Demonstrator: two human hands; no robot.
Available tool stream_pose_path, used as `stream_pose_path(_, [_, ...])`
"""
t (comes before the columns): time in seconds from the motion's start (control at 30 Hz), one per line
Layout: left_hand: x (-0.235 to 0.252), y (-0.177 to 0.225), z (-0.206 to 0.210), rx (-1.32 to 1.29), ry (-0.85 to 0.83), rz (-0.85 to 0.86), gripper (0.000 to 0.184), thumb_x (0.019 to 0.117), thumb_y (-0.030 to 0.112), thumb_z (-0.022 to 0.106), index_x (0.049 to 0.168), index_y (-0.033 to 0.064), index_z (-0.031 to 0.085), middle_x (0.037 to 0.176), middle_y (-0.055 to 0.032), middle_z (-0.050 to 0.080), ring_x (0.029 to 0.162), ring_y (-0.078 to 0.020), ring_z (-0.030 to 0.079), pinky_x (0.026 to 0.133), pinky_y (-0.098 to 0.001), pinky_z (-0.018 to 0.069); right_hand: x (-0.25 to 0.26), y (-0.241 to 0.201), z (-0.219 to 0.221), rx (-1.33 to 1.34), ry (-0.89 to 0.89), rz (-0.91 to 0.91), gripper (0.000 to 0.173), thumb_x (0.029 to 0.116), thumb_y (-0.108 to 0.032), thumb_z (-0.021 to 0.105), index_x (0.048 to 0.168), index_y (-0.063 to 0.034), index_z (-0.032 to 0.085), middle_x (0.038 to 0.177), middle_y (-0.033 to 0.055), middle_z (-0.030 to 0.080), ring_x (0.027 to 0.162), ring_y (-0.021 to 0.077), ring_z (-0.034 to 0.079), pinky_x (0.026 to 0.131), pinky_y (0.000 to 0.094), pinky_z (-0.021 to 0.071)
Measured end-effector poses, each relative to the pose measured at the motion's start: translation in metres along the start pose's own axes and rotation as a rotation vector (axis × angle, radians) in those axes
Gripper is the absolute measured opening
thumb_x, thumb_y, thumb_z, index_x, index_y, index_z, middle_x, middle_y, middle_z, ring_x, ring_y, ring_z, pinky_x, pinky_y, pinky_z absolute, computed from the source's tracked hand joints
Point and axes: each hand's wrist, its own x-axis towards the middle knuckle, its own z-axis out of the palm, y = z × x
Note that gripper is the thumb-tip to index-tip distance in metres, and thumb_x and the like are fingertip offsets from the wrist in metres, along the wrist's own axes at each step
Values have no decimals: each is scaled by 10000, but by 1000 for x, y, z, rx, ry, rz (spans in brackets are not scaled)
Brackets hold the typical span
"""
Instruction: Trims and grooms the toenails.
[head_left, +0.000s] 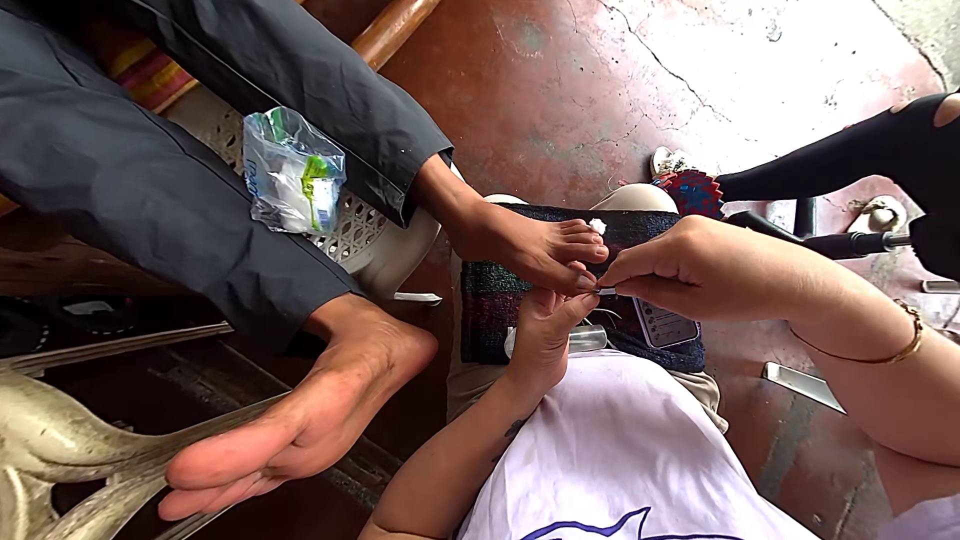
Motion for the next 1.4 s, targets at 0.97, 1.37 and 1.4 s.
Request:
stream_pose_path(0.97, [1, 1, -3, 23, -22, -3, 204, 838, -48, 728, 1000, 75, 744, 954, -35, 728, 891, -93, 681, 880, -266, 561, -4, 8, 9, -68, 89, -150, 247, 960, -109, 549, 1023, -86, 787, 712, -59, 656, 580, -35, 545, 501, 150, 447])
stream_pose_path(1.37, [1, 3, -3, 37, -19, -11, 212, 833, -64, 715, 993, 72, 744, 950, -29, 728, 880, -91, 679, 865, -259, 562, -7, 13, 14, -79, 122, -180, 253, 961, -94, 538, 1046, -73, 775, 724, -40, 666, 592, -13, 562, 521, 172, 470])
stream_pose_path(1.4, [1, 2, -3, 33, -19, -10, 212, 829, -59, 723, 992, 75, 748, 952, -29, 728, 879, -91, 679, 859, -258, 563, -8, 14, 13, -75, 119, -177, 263, 961, -96, 539, 1062, -75, 781, 730, -45, 674, 592, -22, 560, 521, 167, 471])
